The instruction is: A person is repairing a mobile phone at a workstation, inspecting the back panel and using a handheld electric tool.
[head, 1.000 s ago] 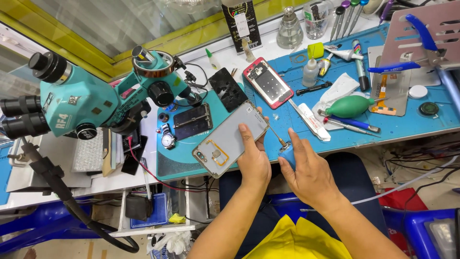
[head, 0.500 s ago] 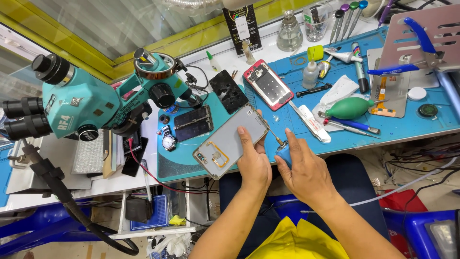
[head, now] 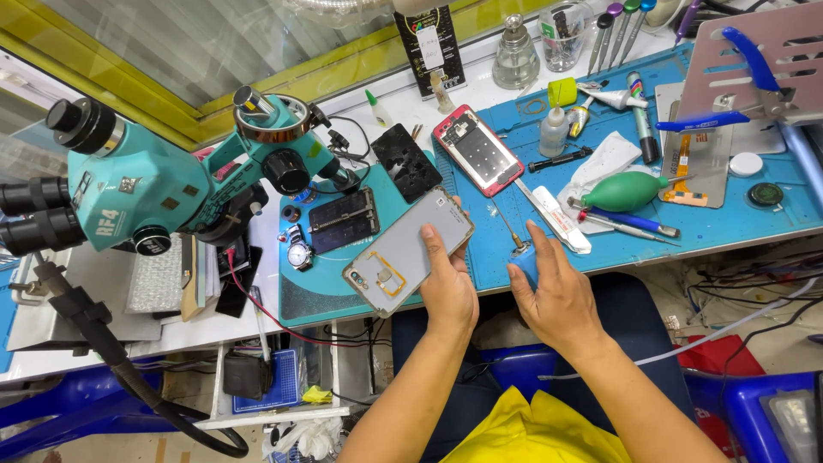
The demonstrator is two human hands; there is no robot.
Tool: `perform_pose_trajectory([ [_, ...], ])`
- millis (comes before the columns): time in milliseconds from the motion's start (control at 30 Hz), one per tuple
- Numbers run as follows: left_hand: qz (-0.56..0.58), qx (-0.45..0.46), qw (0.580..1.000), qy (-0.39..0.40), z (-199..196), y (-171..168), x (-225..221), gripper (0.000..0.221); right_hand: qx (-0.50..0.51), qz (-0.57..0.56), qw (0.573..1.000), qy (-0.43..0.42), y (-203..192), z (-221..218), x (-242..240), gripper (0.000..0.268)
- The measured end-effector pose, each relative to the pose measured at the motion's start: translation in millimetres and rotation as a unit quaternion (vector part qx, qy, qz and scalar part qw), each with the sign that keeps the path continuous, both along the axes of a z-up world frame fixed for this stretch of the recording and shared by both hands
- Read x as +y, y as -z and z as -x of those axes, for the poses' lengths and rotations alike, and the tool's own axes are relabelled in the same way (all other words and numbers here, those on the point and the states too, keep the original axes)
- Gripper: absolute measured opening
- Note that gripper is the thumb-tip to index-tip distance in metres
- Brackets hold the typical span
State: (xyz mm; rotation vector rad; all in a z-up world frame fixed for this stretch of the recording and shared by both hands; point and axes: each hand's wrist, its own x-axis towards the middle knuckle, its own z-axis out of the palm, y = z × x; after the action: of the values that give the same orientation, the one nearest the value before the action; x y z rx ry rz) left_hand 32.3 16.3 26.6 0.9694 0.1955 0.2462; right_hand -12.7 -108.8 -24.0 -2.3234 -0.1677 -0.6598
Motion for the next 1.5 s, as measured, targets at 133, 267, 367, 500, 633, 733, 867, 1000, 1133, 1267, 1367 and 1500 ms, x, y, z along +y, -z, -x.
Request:
perform_pose_trajectory([
  [133,0.001,0.005,1.000,-0.002,-7,35,-3,0.040,-0.007,0.018,1.000,-0.001,22,-5,2,0.062],
  [267,0.015,0.033,0.999,-0.013,-6,53,-2,0.039,-0.009,0.036,0.999,-0.004,30,-7,3,0.061],
  [367,0.013,0.035,0.999,-0.012,-7,57,-2,0.040,-0.011,0.033,0.999,-0.007,32,-9,3,0.060],
  [500,0.011,0.026,1.000,-0.001,0,14,-13,0.041,-0.019,0.042,0.999,-0.008,29,-8,4,0.060],
  [633,0.005,0.018,1.000,0.006,1,17,-17,0.039,-0.021,0.046,0.999,-0.005,31,-9,5,0.060],
  [733,0.021,0.029,0.999,-0.001,1,22,-18,0.035,-0.018,0.048,0.999,0.001,31,-9,5,0.060],
  [867,0.003,0.032,0.999,0.002,1,23,-19,0.037,-0.015,0.053,0.998,0.003,28,-10,5,0.060],
  [1000,-0.006,0.037,0.999,0.006,2,26,-19,0.037,-0.014,0.054,0.998,0.007,29,-9,6,0.060],
  [1133,-0.001,0.040,0.999,0.008,3,25,-22,0.035,-0.011,0.051,0.999,0.009,29,-9,5,0.060],
  [1267,0.004,0.042,0.999,-0.001,3,28,-24,0.036,-0.013,0.051,0.999,0.011,29,-10,5,0.061],
  [1367,0.006,0.047,0.999,-0.007,2,27,-25,0.036,-0.015,0.051,0.999,0.013,30,-10,5,0.061],
  [1500,0.011,0.055,0.998,-0.011,3,27,-26,0.036,-0.014,0.048,0.999,0.017,30,-10,6,0.061],
])
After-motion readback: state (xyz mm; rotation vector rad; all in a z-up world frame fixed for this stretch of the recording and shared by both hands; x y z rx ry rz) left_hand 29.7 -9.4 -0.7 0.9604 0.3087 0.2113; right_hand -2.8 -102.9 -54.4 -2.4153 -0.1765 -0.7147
